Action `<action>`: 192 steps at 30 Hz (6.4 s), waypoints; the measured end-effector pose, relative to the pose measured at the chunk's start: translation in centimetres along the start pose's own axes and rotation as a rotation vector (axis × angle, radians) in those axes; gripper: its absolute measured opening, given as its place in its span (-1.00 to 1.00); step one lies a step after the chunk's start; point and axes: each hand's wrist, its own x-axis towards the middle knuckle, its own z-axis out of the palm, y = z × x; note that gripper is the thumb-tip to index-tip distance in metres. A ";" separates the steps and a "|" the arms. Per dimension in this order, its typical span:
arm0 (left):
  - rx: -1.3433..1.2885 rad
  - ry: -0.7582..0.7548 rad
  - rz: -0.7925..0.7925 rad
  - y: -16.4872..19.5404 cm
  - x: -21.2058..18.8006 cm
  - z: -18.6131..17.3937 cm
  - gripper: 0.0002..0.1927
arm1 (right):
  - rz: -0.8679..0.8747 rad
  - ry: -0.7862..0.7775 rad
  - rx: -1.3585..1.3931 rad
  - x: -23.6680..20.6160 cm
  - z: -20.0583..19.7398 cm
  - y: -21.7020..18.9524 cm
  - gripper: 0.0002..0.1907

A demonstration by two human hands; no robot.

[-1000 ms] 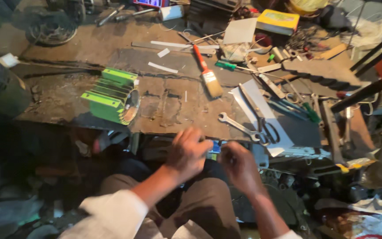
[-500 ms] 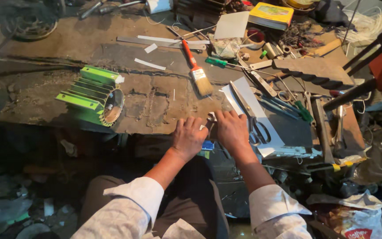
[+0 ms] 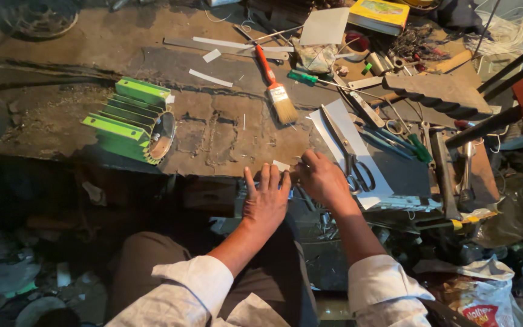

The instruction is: The person repeatedly folds small white paper strips and inserts them into slots on a green motor housing. They use scissors to trim the strips and a wrench to press them into place. The process is repeated multiple times throughout the clip.

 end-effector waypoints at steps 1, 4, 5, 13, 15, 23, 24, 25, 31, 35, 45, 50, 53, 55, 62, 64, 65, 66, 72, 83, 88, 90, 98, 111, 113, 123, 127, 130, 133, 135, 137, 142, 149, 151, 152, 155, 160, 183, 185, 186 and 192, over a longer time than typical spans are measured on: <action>0.002 0.007 0.001 0.0 -0.1 0.0 -0.46 | 0.003 -0.027 -0.025 0.1 0.2 -0.1 -0.75; 0.015 0.024 0.016 -0.3 -0.3 -0.5 -0.46 | -0.030 -0.052 -0.072 0.3 0.5 -0.1 -0.75; 0.019 0.021 0.020 -0.3 -0.4 -0.7 -0.45 | -0.048 -0.058 -0.081 0.4 0.5 0.0 -0.76; 0.025 -0.040 0.076 -0.9 -0.2 -1.7 -0.43 | -0.009 -0.074 -0.023 0.8 0.7 0.9 -0.78; 0.007 -0.067 0.073 -1.0 0.0 -1.9 -0.43 | 0.007 -0.056 -0.006 0.9 0.7 0.7 -0.77; -0.046 -0.026 0.063 -0.9 0.8 -1.9 -0.45 | 0.017 -0.008 -0.093 0.8 0.3 -0.2 -0.76; -0.099 -0.039 0.048 -0.9 0.7 -1.9 -0.45 | 0.002 -0.009 -0.105 0.7 0.3 -0.1 -0.76; -0.154 -0.062 0.031 -1.2 0.6 -1.8 -0.46 | -0.006 -0.019 -0.112 0.6 0.3 -0.1 -0.76; -0.194 -0.090 0.076 -2.4 0.0 -1.9 -0.33 | -0.024 -0.038 -0.131 0.6 0.0 -0.5 -0.76; -0.124 -0.133 0.088 -2.3 0.0 -1.9 -0.36 | -0.093 -0.061 -0.071 0.4 -0.6 -0.9 -0.78; -0.042 -0.045 0.107 -2.1 -0.2 -1.0 -0.41 | -0.089 -0.117 -0.060 0.2 -1.0 -0.7 -0.78; -0.025 -0.038 0.131 -2.3 0.4 -1.5 -0.44 | -0.056 -0.071 -0.068 0.5 -0.2 -0.1 -0.76; -0.067 -0.049 0.135 -2.7 0.8 -2.4 -0.47 | 0.031 -0.050 -0.087 0.4 0.5 0.0 -0.74; -0.134 -0.032 0.147 -3.2 1.3 -3.0 -0.49 | 0.104 -0.027 -0.106 0.5 1.2 -0.3 -0.74; -0.200 0.037 0.179 -3.8 5.6 -2.9 -0.89 | 0.249 0.039 -0.021 1.4 1.9 0.0 -0.67; -0.223 0.001 0.194 -3.9 6.5 -2.7 -0.92 | 0.349 0.034 0.080 1.6 1.8 0.4 -0.63; -0.235 -0.016 0.203 -4.0 6.8 -2.6 -0.92 | 0.399 0.033 0.129 1.7 1.8 0.6 -0.61; -0.249 -0.030 0.213 -4.0 7.0 -2.6 -0.92 | 0.393 0.044 0.153 1.8 1.8 0.8 -0.61; -0.375 -0.180 0.135 -3.9 7.7 -2.8 -0.89 | 0.378 0.079 0.196 1.6 1.9 1.1 -0.60; -0.632 -0.152 0.031 -5.5 9.6 -3.6 -0.74 | 0.418 0.063 0.246 1.5 1.7 0.9 -0.58; -1.191 -0.241 -0.655 -5.8 10.4 -3.2 -0.80 | 0.436 0.075 0.264 1.5 1.8 0.8 -0.60; -1.157 -0.223 -0.725 -5.8 10.2 -3.1 -0.81 | 0.446 0.067 0.261 1.5 1.8 0.8 -0.59; -0.504 -0.140 -0.400 -5.4 8.4 -3.2 -0.73 | 0.415 0.078 0.242 1.5 1.9 1.0 -0.58; -0.445 -0.113 0.063 -7.3 7.2 -2.4 -0.79 | 0.397 0.099 0.247 1.3 1.9 0.8 -0.60; -0.435 -0.062 0.085 -7.4 6.4 -2.2 -0.80 | 0.358 0.145 0.249 1.3 2.0 0.8 -0.62; -0.313 -0.058 0.088 -5.7 4.0 -2.9 -0.67 | 0.418 0.074 0.220 1.2 1.6 0.4 -0.61; -0.319 -0.023 0.064 -5.3 3.7 -3.0 -0.54 | 0.412 0.080 0.224 1.2 1.5 0.3 -0.61; -0.314 -0.090 0.037 -5.0 3.6 -3.1 -0.54 | 0.416 0.069 0.222 1.3 1.5 0.3 -0.61; -0.295 -0.127 0.040 -4.6 3.5 -3.2 -0.47 | 0.415 0.069 0.201 1.3 1.7 0.5 -0.61; -0.261 -0.140 0.055 -4.3 3.3 -3.0 -0.40 | 0.398 0.084 0.181 1.1 2.0 0.6 -0.62; -0.216 -0.159 0.064 -4.0 3.1 -2.8 -0.34 | 0.362 0.111 0.165 0.9 2.2 0.7 -0.65; -0.153 -0.093 0.082 -3.6 2.6 -2.0 -0.26 | 0.028 0.104 0.098 1.1 1.9 0.8 -0.68; -0.171 -0.072 0.075 -3.6 1.9 -2.3 -0.20 | 0.022 -0.077 0.002 2.6 0.5 -0.5 -0.76; -0.172 -0.071 0.079 -3.7 1.8 -2.3 -0.21 | 0.012 -0.090 -0.047 2.6 0.4 -0.6 -0.75; -0.171 -0.072 0.095 -3.7 1.8 -2.3 -0.21 | 0.018 -0.089 -0.068 2.6 0.5 -0.5 -0.75; -0.200 -0.079 0.090 -3.9 1.7 -2.2 -0.24 | 0.007 -0.063 -0.081 2.4 1.0 0.0 -0.76; -0.200 -0.123 0.088 -3.9 2.0 -2.6 -0.21 | 0.071 -0.033 -0.048 2.5 2.0 0.5 -0.76; -0.122 -0.080 0.088 -3.9 1.6 -2.0 -0.15 | -0.134 -0.053 -0.089 2.0 0.2 -0.3 -0.80; -0.155 -0.074 0.081 -3.9 1.7 -1.8 -0.15 | -0.104 -0.088 -0.116 2.0 0.2 -0.4 -0.79; -0.123 -0.073 0.084 -3.9 1.8 -1.8 -0.16 | -0.107 -0.077 -0.117 2.0 0.2 -0.4 -0.78; -0.131 -0.070 0.086 -3.8 2.3 -2.2 -0.19 | -0.091 -0.034 -0.142 1.9 0.4 -0.6 -0.77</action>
